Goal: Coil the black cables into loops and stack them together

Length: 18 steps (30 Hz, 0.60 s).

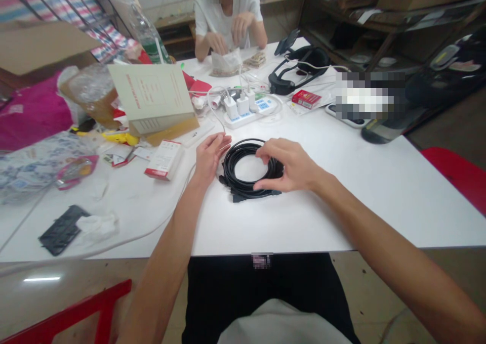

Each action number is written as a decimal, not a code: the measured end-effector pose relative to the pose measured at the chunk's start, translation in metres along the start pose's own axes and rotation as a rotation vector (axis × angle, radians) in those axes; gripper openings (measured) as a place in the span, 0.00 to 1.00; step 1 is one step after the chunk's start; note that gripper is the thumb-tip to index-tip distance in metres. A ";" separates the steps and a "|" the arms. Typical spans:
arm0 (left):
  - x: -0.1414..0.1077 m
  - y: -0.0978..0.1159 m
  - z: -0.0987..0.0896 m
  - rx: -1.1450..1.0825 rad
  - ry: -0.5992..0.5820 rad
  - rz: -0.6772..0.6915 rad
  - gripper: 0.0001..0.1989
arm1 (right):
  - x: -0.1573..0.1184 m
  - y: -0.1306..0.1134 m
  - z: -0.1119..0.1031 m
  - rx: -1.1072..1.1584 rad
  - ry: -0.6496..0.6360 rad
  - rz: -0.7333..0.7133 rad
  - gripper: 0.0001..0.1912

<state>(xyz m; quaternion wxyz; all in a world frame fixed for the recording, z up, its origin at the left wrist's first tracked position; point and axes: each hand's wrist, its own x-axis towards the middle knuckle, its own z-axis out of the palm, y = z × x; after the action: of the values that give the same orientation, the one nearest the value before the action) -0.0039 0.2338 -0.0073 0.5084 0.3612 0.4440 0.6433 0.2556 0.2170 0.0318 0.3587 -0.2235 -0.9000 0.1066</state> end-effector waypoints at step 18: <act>0.006 -0.003 -0.004 -0.015 -0.003 0.002 0.13 | -0.003 0.024 0.011 -0.400 -0.511 0.254 0.33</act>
<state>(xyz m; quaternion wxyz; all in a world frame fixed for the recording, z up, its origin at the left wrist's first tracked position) -0.0079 0.2393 -0.0111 0.5111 0.3587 0.4379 0.6468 0.2578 0.2367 0.0142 0.0550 -0.3659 -0.9287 0.0246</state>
